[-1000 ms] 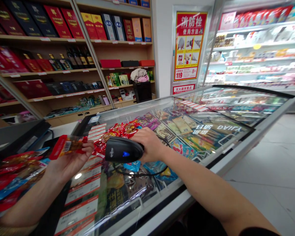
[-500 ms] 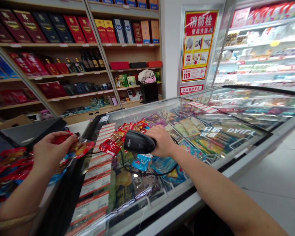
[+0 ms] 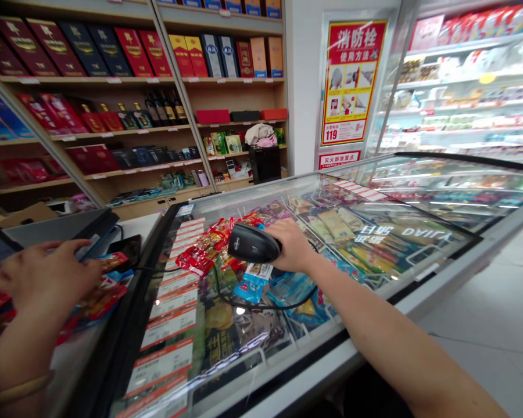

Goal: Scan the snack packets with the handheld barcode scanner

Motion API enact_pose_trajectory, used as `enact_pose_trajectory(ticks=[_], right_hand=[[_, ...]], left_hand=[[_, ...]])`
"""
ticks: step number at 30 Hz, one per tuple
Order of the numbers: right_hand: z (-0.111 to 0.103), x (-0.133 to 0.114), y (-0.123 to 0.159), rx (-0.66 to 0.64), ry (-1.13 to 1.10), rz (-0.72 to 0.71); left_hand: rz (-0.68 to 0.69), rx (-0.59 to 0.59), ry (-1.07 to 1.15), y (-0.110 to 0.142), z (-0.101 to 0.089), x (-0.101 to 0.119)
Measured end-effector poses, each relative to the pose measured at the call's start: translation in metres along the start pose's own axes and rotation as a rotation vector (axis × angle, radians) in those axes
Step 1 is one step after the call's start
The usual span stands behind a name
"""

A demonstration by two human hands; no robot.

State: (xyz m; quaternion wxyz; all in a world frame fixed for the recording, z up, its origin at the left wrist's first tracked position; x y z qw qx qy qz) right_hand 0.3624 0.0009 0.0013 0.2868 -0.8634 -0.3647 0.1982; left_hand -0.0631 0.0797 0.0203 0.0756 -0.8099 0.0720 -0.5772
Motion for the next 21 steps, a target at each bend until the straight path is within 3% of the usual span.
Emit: enact_pose_trajectory(ticks=[2,3,4,7,10,12,16,21], right_hand=[[0.000,0.001,0.000,-0.003,0.000,0.005],[0.001,0.001,0.000,-0.003,0.003,0.005],[0.001,0.002,0.000,-0.002,0.007,0.004],[0.002,0.003,0.001,0.011,0.020,-0.005],[0.004,0.003,0.000,0.003,0.032,-0.002],[0.005,0.003,-0.001,-0.009,0.039,0.002],[0.006,0.001,-0.003,-0.019,0.040,0.011],[0.006,0.000,-0.002,-0.021,0.047,0.004]], left_hand=[[0.182,0.233,-0.489,0.009,0.018,0.023],[0.259,0.254,-0.645,0.011,0.036,0.030],[0.317,0.204,-0.733,0.011,0.056,0.033],[0.382,-0.090,-0.761,0.006,0.112,0.023],[0.350,-0.322,-0.781,0.004,0.146,0.005],[0.322,-0.401,-0.822,0.003,0.155,-0.004],[0.298,-0.475,-0.850,0.001,0.155,-0.012],[0.303,-0.420,-0.887,0.001,0.149,-0.006]])
Point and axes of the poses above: each hand's wrist, its own y-axis away from the middle knuckle, its own z-axis out of the palm, x = y × z, the point moved 6 cm from there along -y, towards the middle knuckle, and after that the axes turned 10 degrees about -x, right-handed, at the moved point
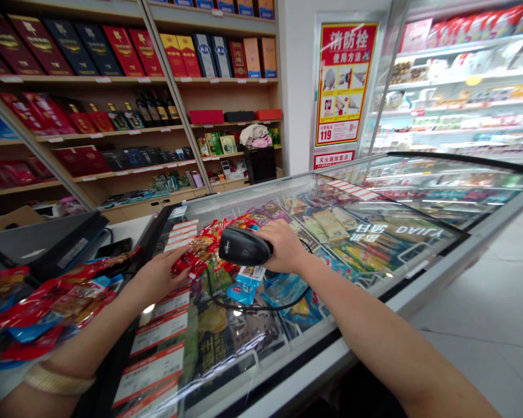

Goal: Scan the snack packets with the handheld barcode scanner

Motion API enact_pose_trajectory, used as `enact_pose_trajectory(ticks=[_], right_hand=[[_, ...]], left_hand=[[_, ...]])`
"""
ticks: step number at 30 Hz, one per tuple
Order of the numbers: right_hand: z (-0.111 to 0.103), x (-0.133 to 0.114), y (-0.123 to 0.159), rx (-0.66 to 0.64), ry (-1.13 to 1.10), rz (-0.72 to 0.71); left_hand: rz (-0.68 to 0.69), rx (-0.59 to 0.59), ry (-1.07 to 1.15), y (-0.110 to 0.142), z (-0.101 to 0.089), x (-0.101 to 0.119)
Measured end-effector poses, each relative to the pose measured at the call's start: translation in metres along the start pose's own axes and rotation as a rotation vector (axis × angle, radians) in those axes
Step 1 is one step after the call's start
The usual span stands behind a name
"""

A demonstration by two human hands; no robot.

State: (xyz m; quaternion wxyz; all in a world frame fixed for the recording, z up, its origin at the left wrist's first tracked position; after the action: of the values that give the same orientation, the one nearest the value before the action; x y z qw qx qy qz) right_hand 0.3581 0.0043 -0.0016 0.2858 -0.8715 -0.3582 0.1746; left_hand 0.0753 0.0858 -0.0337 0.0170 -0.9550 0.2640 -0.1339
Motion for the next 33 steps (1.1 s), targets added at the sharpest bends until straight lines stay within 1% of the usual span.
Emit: enact_pose_trajectory(ticks=[3,8,10,12,14,16,18,19,20,21,23,25,29,33], right_hand=[[-0.001,0.000,0.001,0.012,0.002,-0.012],[0.002,0.001,0.001,-0.025,-0.002,0.005],[0.002,0.001,0.001,-0.024,-0.003,0.004],[0.002,0.001,0.001,-0.011,-0.005,-0.001],[0.001,0.001,0.001,0.007,-0.007,-0.006],[0.001,0.001,0.001,0.014,-0.012,-0.005],[0.001,0.001,0.001,0.014,-0.020,0.000],[0.001,0.000,0.001,0.011,-0.027,-0.002],[0.001,-0.001,0.001,0.009,-0.037,-0.009],[0.001,-0.003,0.001,0.007,-0.051,-0.017],[0.000,-0.008,0.000,0.006,-0.086,-0.032],[0.000,-0.012,-0.001,0.004,-0.117,-0.033],[0.000,-0.018,-0.002,-0.016,-0.144,-0.021],[0.000,-0.018,-0.002,-0.028,-0.147,-0.025]], left_hand=[[-0.022,-0.005,-0.030,0.004,-0.001,0.002],[-0.115,-0.026,-0.007,0.009,0.000,-0.003],[-0.142,0.005,0.048,0.010,-0.002,-0.005],[-0.172,0.075,0.170,0.011,-0.006,-0.008],[-0.212,0.173,0.415,0.014,-0.013,-0.011],[-0.250,0.227,0.801,0.017,-0.015,-0.012],[-0.266,0.225,1.221,0.021,-0.014,-0.005],[-0.262,0.216,1.388,0.022,-0.014,0.001],[-0.253,0.209,1.505,0.024,-0.015,0.007],[-0.240,0.208,1.571,0.025,-0.016,0.012],[-0.191,0.197,1.586,0.026,-0.018,0.021],[-0.139,0.165,1.526,0.026,-0.018,0.027],[-0.101,0.114,1.364,0.024,-0.013,0.028],[-0.080,0.067,1.230,0.024,-0.011,0.029]])
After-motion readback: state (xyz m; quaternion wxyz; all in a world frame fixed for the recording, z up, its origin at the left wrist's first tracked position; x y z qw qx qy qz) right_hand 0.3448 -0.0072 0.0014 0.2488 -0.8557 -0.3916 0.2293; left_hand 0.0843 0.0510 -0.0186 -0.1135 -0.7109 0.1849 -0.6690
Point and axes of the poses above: each hand's wrist, its own y-axis away from the middle knuckle, its own z-axis out of the palm, x = y × z, the point moved 6 cm from there along -y, towards the middle knuckle, and after that the axes turned 10 degrees about -x, right-handed, at the moved point
